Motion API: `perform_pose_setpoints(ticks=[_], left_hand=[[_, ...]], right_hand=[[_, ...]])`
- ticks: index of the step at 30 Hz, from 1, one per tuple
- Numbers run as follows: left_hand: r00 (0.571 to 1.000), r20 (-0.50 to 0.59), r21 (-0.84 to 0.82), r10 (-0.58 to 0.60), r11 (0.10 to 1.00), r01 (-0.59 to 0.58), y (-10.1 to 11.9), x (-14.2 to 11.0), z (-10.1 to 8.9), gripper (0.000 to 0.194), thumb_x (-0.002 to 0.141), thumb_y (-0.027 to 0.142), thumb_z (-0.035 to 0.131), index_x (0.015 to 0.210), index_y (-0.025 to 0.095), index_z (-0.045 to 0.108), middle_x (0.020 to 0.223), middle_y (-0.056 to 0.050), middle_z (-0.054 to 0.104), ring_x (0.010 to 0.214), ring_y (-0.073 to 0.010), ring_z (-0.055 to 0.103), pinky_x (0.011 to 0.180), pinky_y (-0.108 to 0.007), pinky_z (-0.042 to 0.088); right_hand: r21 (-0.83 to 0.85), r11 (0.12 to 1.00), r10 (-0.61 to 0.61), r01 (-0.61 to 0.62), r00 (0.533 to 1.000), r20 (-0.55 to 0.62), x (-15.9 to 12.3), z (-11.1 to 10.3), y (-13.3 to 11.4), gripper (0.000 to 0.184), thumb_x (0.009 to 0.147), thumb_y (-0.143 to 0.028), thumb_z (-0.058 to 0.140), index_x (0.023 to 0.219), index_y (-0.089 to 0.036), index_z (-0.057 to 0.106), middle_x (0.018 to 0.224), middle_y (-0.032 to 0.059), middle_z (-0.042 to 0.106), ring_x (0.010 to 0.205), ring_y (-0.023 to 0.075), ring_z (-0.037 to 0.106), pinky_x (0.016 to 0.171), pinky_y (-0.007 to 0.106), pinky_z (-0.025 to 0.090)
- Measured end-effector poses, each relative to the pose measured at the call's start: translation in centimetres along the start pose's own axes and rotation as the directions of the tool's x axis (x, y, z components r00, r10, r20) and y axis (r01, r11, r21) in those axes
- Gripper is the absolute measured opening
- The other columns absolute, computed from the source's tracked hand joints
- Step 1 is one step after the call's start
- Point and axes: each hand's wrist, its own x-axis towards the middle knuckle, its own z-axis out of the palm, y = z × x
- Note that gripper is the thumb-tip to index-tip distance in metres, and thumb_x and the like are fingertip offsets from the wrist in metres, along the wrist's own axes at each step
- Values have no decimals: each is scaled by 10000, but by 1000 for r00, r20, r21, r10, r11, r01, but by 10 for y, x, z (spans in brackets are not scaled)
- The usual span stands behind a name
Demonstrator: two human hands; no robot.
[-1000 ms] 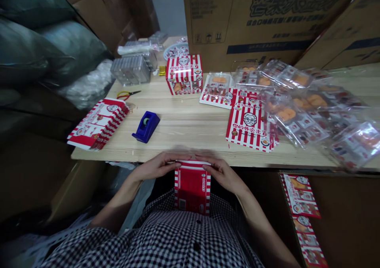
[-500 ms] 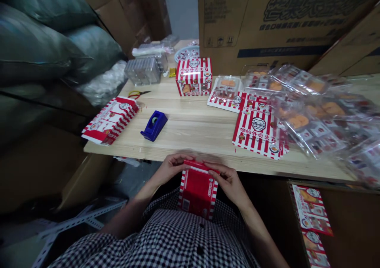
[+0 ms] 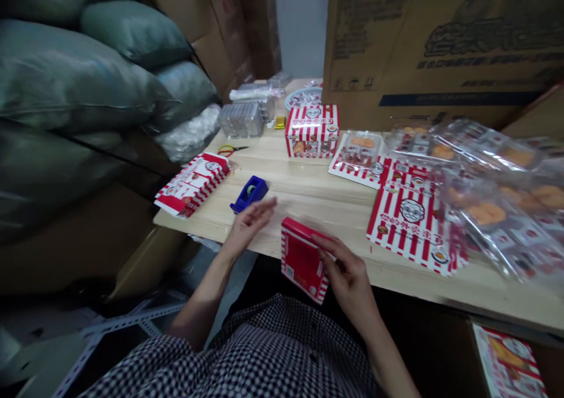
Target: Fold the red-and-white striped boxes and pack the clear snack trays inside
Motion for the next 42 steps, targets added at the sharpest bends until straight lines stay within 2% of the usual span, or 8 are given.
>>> perform_pose_setpoints(ticks=[2, 4, 6, 10, 18, 28, 36, 42], left_hand=[[958, -264, 174, 112, 983, -67, 5, 13, -31, 331, 858, 345, 713, 1157, 205, 687, 1413, -110, 615, 1356, -249, 528, 1127, -375, 396], [830, -527, 366, 184, 930, 26, 3, 22, -66, 327, 849, 354, 702, 1142, 215, 666, 1438, -99, 579, 1383, -242, 481, 1131, -364, 371], [766, -623, 402, 159, 905, 139, -4, 28, -96, 244, 803, 338, 725, 992, 188, 691, 1326, -120, 638, 1340, -277, 501, 1090, -381, 391], [815, -580, 327, -5, 914, 238, -17, 32, -123, 229, 694, 363, 790, 667, 171, 668, 790, -73, 711, 943, -271, 652, 840, -352, 489], [867, -469, 99, -167, 966, 240, -2, 32, -123, 381, 534, 444, 888, 661, 125, 723, 1045, -138, 754, 774, -185, 635, 656, -276, 448], [822, -559, -64, -108, 994, 87, -36, 1, -123, 456, 610, 484, 824, 842, 100, 744, 1076, -174, 737, 900, -205, 686, 890, -363, 515], [750, -662, 119, 5, 988, 98, -56, -11, -126, 400, 598, 500, 842, 652, 145, 664, 1129, -159, 732, 1020, -254, 656, 936, -358, 487], [720, -684, 213, 117, 976, 43, -20, -24, -77, 290, 784, 446, 737, 850, 168, 683, 855, -46, 717, 821, -184, 658, 855, -317, 516]], right_hand=[[-63, 992, -118, 111, 986, -122, 9, 2, -8, 278, 968, -336, 613, 1225, -312, 718, 1315, 66, 689, 1201, 271, 650, 971, 433, 567], [-135, 970, -231, 203, 942, -244, 15, 3, -13, 276, 955, -288, 633, 1214, -320, 723, 1304, 63, 693, 1176, 267, 664, 968, 442, 570], [-195, 944, -317, 265, 891, -324, 19, 5, -15, 283, 947, -241, 638, 1204, -320, 726, 1294, 61, 699, 1172, 262, 666, 993, 456, 555], [-212, 910, -411, 356, 836, -363, 23, 14, -10, 305, 943, -180, 623, 1206, -304, 715, 1323, 66, 681, 1205, 268, 649, 1020, 486, 529], [-261, 863, -487, 432, 849, -204, 23, 22, -1, 332, 959, -154, 570, 1241, -290, 682, 1344, 87, 654, 1222, 281, 635, 1004, 508, 522], [-265, 886, -451, 381, 842, -297, 22, 29, -10, 213, 919, -203, 661, 1113, -254, 730, 1248, 106, 689, 1099, 270, 675, 679, 343, 554], [-356, 861, -485, 364, 798, -357, 26, 35, -18, 185, 922, -159, 646, 1061, -252, 725, 1140, 86, 689, 1020, 234, 677, 767, 363, 561], [-350, 861, -487, 369, 798, -355, 28, 37, -17, 169, 937, -162, 607, 1051, -243, 702, 1117, 104, 679, 1016, 237, 680, 703, 347, 574]])
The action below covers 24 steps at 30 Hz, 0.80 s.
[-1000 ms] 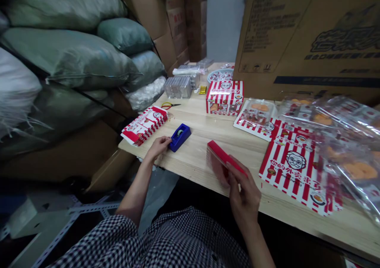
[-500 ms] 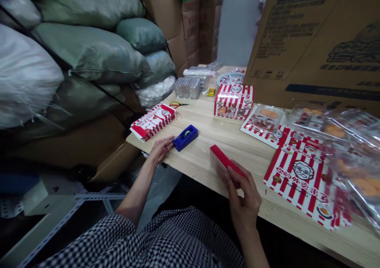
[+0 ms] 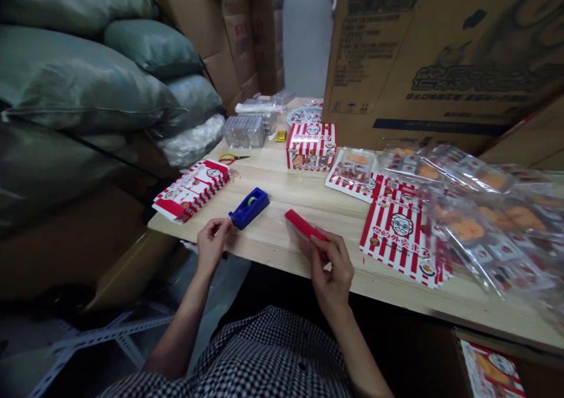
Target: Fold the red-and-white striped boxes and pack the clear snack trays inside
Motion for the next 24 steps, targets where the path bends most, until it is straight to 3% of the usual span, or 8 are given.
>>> perform_pose_setpoints(ticks=[2, 4, 8, 11, 14, 16, 20, 24], left_hand=[[996, 83, -59, 41, 998, -36, 31, -28, 21, 277, 831, 435, 713, 924, 176, 689, 816, -15, 707, 789, -164, 677, 832, -296, 535], [972, 226, -223, 60, 975, -8, 63, -57, 47, 242, 848, 381, 726, 945, 161, 697, 790, -16, 710, 731, -148, 681, 777, -279, 548], [882, 471, -422, 21, 883, 204, 101, -96, 89, 194, 829, 302, 771, 917, 138, 716, 779, -28, 723, 679, -118, 666, 703, -236, 551], [850, 526, -484, -31, 811, 329, 107, -103, 102, 348, 811, 281, 794, 1112, 147, 684, 768, -18, 724, 664, -108, 664, 681, -220, 547], [840, 538, -495, -68, 781, 380, 105, -100, 103, 768, 793, 252, 816, 1455, 195, 432, 740, 13, 719, 627, -104, 661, 659, -214, 541], [833, 545, -481, -95, 779, 404, 104, -98, 103, 895, 781, 242, 825, 1516, 183, 318, 732, 14, 719, 616, -104, 660, 644, -206, 538], [830, 535, -460, -156, 770, 442, 102, -98, 106, 893, 752, 260, 843, 1481, 150, 338, 681, 24, 701, 577, -107, 647, 606, -200, 531], [826, 536, -455, -173, 765, 455, 100, -99, 110, 823, 749, 289, 840, 1426, 162, 389, 670, 30, 688, 566, -112, 640, 605, -214, 531]], right_hand=[[-1, 1000, -19, 19, 1000, -4, 1, 2, -4, 140, 923, -161, 627, 1022, -234, 692, 1086, 98, 675, 989, 233, 681, 693, 344, 575], [-14, 999, -39, 39, 999, -1, 1, 3, -10, 112, 903, -146, 651, 980, -222, 678, 1045, 85, 667, 954, 224, 677, 709, 347, 575], [-13, 999, -35, 35, 999, -2, 1, 7, -16, 87, 896, -137, 677, 896, -216, 641, 979, 59, 634, 904, 205, 658, 734, 343, 564], [26, 1000, -12, 12, 1000, 12, -1, 8, -14, 79, 920, -146, 662, 906, -219, 634, 1001, 62, 622, 948, 211, 649, 757, 351, 559], [56, 998, -5, 4, 1000, 22, -2, 9, -13, 92, 930, -134, 644, 954, -223, 634, 1022, 62, 623, 975, 213, 643, 771, 355, 558], [57, 998, -11, 10, 1000, 14, -1, 9, -12, 142, 931, -126, 638, 1025, -232, 632, 1024, 58, 626, 974, 212, 639, 785, 361, 561], [39, 998, -48, 46, 997, 65, -1, 7, -5, 411, 953, -109, 588, 1324, -284, 562, 1110, 67, 629, 1050, 226, 622, 941, 462, 551], [-3, 986, -164, 168, 966, 200, -2, 1, 6, 566, 974, -78, 528, 1452, -380, 499, 1211, 61, 618, 1166, 231, 600, 1198, 655, 272]])
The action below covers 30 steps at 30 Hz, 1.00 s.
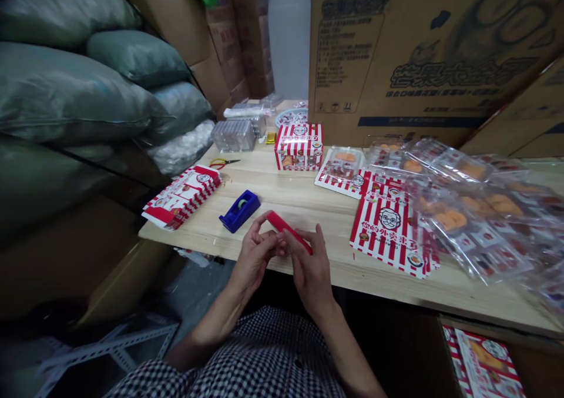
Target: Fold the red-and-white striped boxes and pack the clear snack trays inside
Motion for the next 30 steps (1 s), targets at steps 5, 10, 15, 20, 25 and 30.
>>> perform_pose_setpoints(ticks=[5, 10, 15, 20, 25, 30], left_hand=[[997, 55, 205, 54, 977, -64, -8, 14, -12, 688, 799, 368, 798, 1362, 173, 452, 666, 30, 680, 572, -114, 625, 637, -233, 514], [942, 117, 626, 316, 712, -317, -7, 47, -40, 511, 720, 390, 856, 1171, 208, 700, 707, 20, 619, 645, -132, 573, 645, -242, 468], [894, 411, 511, 181, 766, -390, 3, 61, -47, 318, 769, 339, 815, 1053, 205, 762, 1027, -63, 707, 967, -208, 643, 864, -310, 504], [920, 390, 414, -23, 897, -153, 1, 42, -27, 268, 743, 318, 828, 940, 152, 755, 779, -11, 709, 677, -141, 611, 660, -244, 488], [882, 469, 421, -42, 889, -181, -2, 15, 2, 161, 764, 275, 811, 863, 166, 745, 794, -8, 709, 712, -148, 625, 668, -236, 501], [762, 594, 431, 259, 697, -573, -12, 5, 23, 168, 810, 223, 771, 978, 220, 766, 971, -54, 749, 918, -217, 693, 842, -325, 558]], right_hand=[[37, 999, 3, -3, 1000, -2, 7, -9, 1, 580, 959, -60, 552, 1431, -398, 541, 1190, 48, 639, 1094, 202, 634, 1225, 641, 241], [188, 977, 91, -99, 995, 47, 20, -21, 4, 446, 952, -110, 594, 1302, -377, 671, 1112, 24, 682, 1003, 175, 668, 1245, 571, 247], [437, 781, 434, -447, 891, 136, 17, -34, 24, 413, 858, -272, 767, 1261, -341, 707, 1176, 37, 748, 1092, 253, 693, 1041, 489, 529], [619, 507, 554, -600, 777, 299, -1, -60, 23, 503, 839, -298, 793, 1324, -307, 663, 1322, 58, 696, 1248, 274, 644, 1100, 483, 484], [718, 451, 582, -530, 785, 213, -35, -103, -6, 582, 856, -290, 781, 1403, -316, 583, 1414, 102, 628, 1320, 275, 590, 1123, 504, 445], [717, 442, 763, -539, 647, 16, -88, -147, -25, 580, 865, -360, 773, 1403, -296, 566, 1390, 129, 645, 1278, 263, 624, 1132, 521, 426]])
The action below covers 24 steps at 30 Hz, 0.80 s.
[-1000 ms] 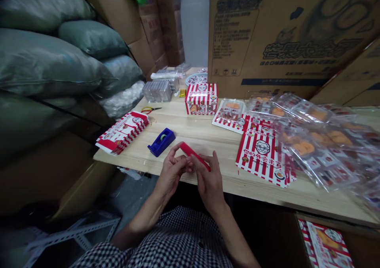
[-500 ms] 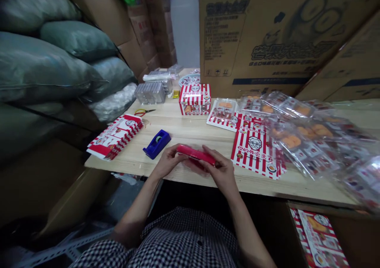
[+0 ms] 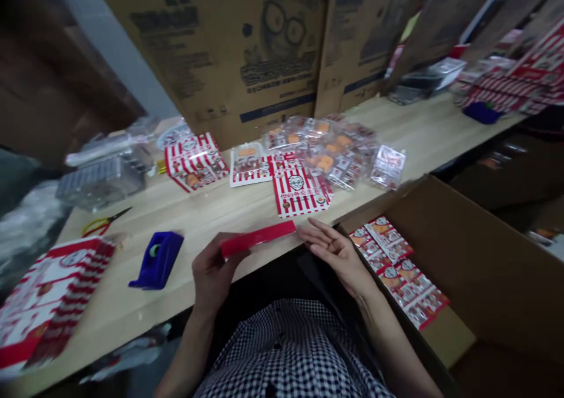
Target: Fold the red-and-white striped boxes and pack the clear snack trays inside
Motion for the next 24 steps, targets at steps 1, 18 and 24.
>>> perform_pose_setpoints(ticks=[1, 18, 24], left_hand=[[993, 20, 63, 114, 991, -115, -1, 0, 6, 197, 823, 209, 754, 1018, 232, 762, 1004, -64, 757, 950, -231, 703, 866, -356, 567], [604, 477, 206, 638, 588, -783, -17, 1, 107, 787, 769, 146, 823, 1475, 237, 489, 1390, -138, 637, 1170, -270, 670, 994, -412, 544], [915, 328, 562, 235, 729, -390, -14, -1, 93, 575, 911, 233, 678, 1462, 278, 520, 1229, -76, 733, 1016, -260, 730, 807, -357, 590]], right_hand=[[24, 998, 56, -56, 998, -13, -10, -7, 0, 557, 902, -424, 720, 1414, -283, 552, 1378, 147, 649, 1255, 270, 640, 1095, 529, 462], [-62, 994, -104, 93, 571, -815, -146, -169, -64, 492, 700, -279, 866, 1144, -185, 676, 1060, 95, 774, 923, 242, 750, 802, 386, 621], [65, 992, 78, -110, 120, -990, -187, -286, -39, 221, 838, -187, 788, 1018, -117, 680, 909, 43, 721, 740, 137, 685, 689, 281, 588]])
